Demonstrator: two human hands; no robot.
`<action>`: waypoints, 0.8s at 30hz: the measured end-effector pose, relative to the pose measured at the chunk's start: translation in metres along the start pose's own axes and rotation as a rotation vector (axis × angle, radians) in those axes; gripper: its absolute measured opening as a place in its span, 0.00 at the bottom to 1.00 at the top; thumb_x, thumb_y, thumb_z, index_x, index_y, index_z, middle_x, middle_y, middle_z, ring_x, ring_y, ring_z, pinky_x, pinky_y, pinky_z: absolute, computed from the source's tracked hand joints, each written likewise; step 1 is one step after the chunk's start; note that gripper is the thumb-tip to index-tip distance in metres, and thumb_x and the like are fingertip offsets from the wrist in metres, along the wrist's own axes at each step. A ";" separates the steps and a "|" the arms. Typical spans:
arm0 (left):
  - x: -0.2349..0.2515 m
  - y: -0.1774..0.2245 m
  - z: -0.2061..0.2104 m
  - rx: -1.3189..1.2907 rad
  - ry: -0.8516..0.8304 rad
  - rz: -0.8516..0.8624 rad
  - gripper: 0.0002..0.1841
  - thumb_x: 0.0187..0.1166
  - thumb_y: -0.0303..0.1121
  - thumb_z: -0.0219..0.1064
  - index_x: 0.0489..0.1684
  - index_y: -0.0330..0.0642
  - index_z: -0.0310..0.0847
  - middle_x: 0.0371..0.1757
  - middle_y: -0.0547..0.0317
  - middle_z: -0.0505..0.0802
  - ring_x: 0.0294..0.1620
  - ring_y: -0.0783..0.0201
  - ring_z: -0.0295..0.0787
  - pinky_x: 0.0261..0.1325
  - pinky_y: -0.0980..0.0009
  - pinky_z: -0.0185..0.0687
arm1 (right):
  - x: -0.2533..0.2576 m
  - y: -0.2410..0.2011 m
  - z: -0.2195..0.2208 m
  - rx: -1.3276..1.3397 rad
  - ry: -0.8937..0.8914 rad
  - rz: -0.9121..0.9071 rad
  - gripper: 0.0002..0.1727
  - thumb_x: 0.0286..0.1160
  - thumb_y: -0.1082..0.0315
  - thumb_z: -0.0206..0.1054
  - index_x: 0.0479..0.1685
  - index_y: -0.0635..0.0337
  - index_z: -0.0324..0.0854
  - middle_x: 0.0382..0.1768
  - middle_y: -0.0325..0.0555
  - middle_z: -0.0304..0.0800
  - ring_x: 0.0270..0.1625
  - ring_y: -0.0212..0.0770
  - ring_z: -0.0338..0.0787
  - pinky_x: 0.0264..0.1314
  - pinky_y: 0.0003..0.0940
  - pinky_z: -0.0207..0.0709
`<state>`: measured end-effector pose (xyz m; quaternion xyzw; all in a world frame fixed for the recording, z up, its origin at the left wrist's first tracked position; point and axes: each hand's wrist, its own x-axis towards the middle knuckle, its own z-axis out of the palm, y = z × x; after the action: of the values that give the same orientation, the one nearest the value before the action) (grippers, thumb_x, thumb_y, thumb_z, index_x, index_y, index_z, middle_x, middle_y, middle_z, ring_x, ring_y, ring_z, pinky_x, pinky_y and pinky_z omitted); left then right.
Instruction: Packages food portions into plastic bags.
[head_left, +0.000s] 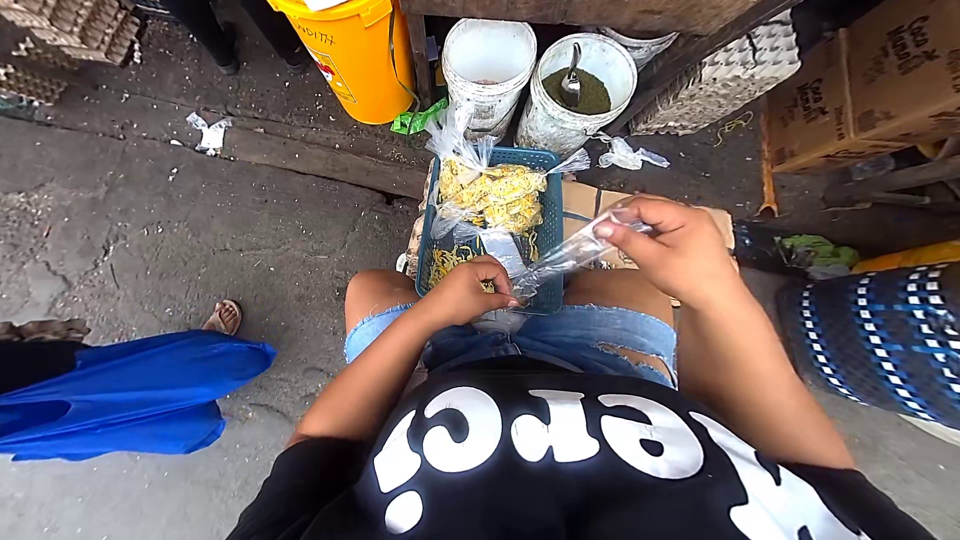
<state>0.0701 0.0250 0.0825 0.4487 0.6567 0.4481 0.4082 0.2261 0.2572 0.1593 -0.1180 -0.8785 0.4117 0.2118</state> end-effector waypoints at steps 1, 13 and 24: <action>0.001 -0.001 -0.002 -0.033 0.011 -0.017 0.10 0.70 0.32 0.79 0.28 0.35 0.85 0.45 0.56 0.90 0.52 0.72 0.84 0.57 0.74 0.80 | 0.000 0.000 0.002 0.003 0.054 -0.021 0.17 0.80 0.58 0.69 0.24 0.60 0.83 0.35 0.35 0.87 0.39 0.16 0.82 0.44 0.15 0.75; 0.029 0.033 0.004 -0.104 0.002 0.233 0.15 0.77 0.36 0.73 0.50 0.31 0.92 0.58 0.50 0.94 0.63 0.68 0.88 0.68 0.67 0.82 | 0.004 -0.014 0.039 -0.182 -0.012 -0.235 0.25 0.82 0.55 0.66 0.17 0.64 0.82 0.32 0.50 0.90 0.38 0.38 0.88 0.42 0.33 0.81; 0.001 -0.009 -0.010 0.008 -0.244 0.005 0.12 0.81 0.35 0.70 0.45 0.33 0.94 0.57 0.51 0.95 0.62 0.71 0.88 0.71 0.69 0.78 | 0.008 0.018 -0.014 -0.236 0.302 -0.059 0.30 0.84 0.55 0.66 0.13 0.66 0.71 0.25 0.48 0.80 0.33 0.32 0.81 0.39 0.29 0.74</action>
<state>0.0589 0.0218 0.0759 0.5032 0.6028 0.3887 0.4820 0.2260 0.2808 0.1559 -0.1766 -0.8820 0.2771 0.3377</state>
